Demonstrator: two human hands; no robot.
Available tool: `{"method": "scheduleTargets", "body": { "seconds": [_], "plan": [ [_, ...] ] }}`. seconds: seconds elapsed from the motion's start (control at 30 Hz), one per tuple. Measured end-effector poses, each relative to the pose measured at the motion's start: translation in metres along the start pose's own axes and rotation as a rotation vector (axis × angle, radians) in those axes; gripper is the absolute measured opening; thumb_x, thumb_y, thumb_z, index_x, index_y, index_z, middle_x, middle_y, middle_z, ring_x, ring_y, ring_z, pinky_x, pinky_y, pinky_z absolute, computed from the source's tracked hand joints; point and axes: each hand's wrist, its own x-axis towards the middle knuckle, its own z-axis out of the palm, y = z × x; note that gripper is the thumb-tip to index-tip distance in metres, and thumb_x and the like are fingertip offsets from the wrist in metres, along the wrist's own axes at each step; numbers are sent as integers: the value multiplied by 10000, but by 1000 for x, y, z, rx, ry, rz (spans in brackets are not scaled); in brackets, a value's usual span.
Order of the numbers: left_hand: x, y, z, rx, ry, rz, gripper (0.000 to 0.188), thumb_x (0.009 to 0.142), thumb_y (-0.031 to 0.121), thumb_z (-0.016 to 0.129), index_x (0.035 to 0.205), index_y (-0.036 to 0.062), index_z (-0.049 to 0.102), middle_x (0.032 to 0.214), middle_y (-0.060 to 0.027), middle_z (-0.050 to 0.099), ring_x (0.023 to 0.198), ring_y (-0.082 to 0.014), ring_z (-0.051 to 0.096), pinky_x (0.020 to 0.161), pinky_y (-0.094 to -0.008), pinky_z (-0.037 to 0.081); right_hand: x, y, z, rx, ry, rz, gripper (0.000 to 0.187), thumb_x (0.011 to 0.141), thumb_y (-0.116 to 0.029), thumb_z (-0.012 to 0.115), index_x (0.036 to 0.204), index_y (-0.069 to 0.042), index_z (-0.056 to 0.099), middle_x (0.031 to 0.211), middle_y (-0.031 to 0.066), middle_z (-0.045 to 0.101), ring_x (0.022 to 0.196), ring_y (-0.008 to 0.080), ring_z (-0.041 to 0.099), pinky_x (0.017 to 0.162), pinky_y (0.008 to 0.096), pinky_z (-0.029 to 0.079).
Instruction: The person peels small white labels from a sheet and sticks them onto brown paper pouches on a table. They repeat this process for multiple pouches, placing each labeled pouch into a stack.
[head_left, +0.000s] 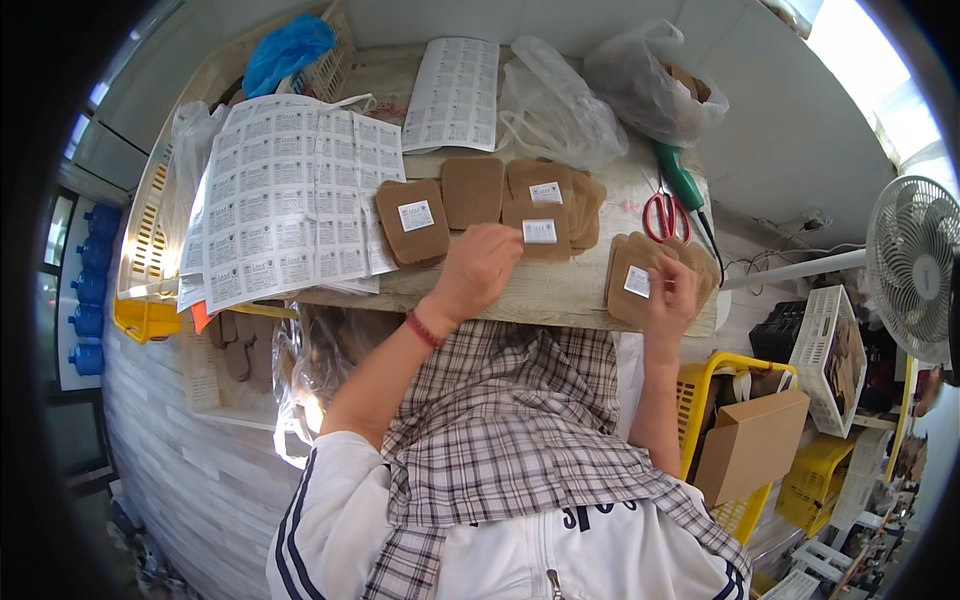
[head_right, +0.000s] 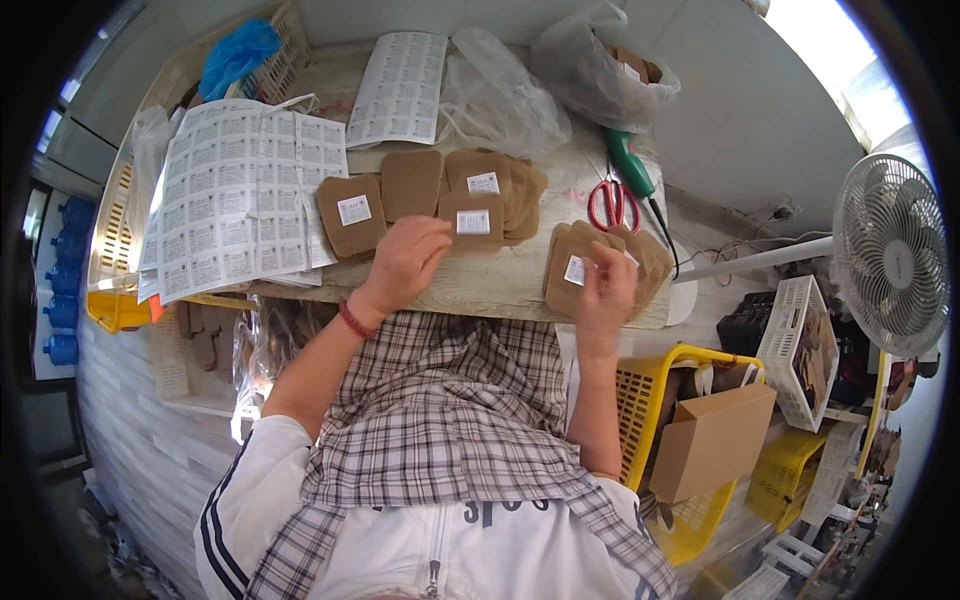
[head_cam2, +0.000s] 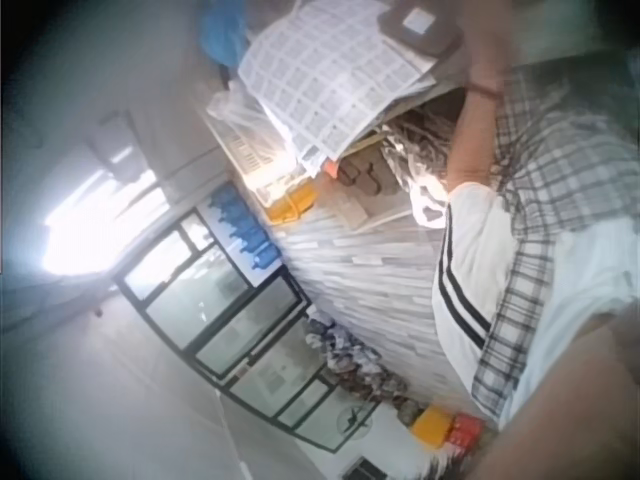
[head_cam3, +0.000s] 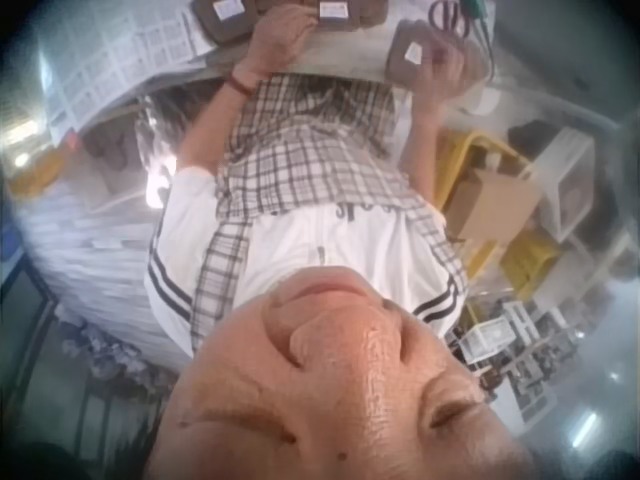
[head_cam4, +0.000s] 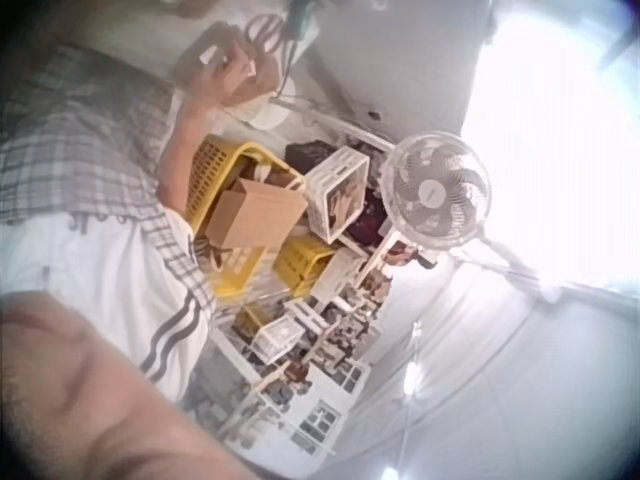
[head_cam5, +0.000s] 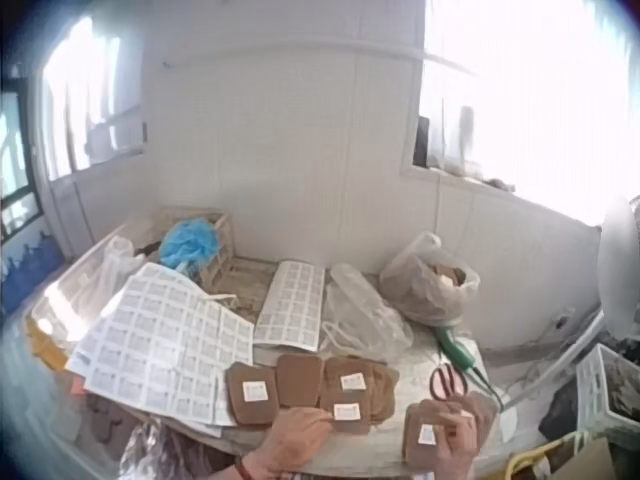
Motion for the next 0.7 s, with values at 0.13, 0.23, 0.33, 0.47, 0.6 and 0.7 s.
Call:
{"method": "scheduleTargets", "body": {
  "seconds": [0.13, 0.23, 0.33, 0.47, 0.6, 0.7],
  "plan": [
    [-57, 23, -6, -34, -220, 42, 130, 821, 15, 728, 931, 15, 660, 1197, -167, 671, 1184, -359, 630, 1027, -488, 505, -31, -23, 46, 184, -240, -44, 175, 862, -6, 762, 1022, -42, 702, 960, 91, 632, 842, 240, 656, 743, 347, 555],
    [-69, 32, -7, -106, -251, 1, 175, 823, 29, 735, 976, 28, 651, 1217, -163, 659, 1175, -349, 628, 1074, -496, 480, -50, -27, 72, 207, -337, -26, 162, 851, -26, 771, 997, -55, 708, 955, 90, 633, 825, 239, 658, 735, 344, 552],
    [-69, 20, -3, -100, -214, 13, 208, 822, 59, 753, 998, 27, 646, 1181, -145, 662, 1129, -340, 635, 1026, -498, 490, -54, -31, 82, 115, -391, 37, 148, 850, -48, 773, 987, -64, 718, 943, 78, 631, 836, 246, 659, 722, 348, 547],
    [-51, 7, 8, -85, -182, -96, 354, 802, 159, 800, 1118, 49, 685, 1123, -108, 640, 1072, -313, 608, 959, -473, 467, -51, -28, 90, 93, -375, -44, 152, 823, -91, 794, 960, -82, 729, 922, 71, 628, 884, 275, 642, 750, 384, 529],
    [-33, 6, 8, -34, -318, -174, 531, 752, 257, 843, 1246, 115, 711, 1088, -78, 607, 1056, -290, 560, 959, -430, 418, -50, -21, 98, -1, -406, -68, 161, 787, -118, 812, 921, -92, 725, 919, 66, 636, 925, 301, 628, 790, 421, 510],
    [-31, 4, 8, -31, -369, -196, 590, 721, 284, 861, 1277, 148, 716, 1083, -67, 593, 1059, -280, 538, 968, -417, 398, -47, -20, 99, -18, -465, -26, 151, 779, -125, 814, 881, -91, 708, 916, 64, 636, 927, 307, 627, 794, 436, 503]
  ]
}}
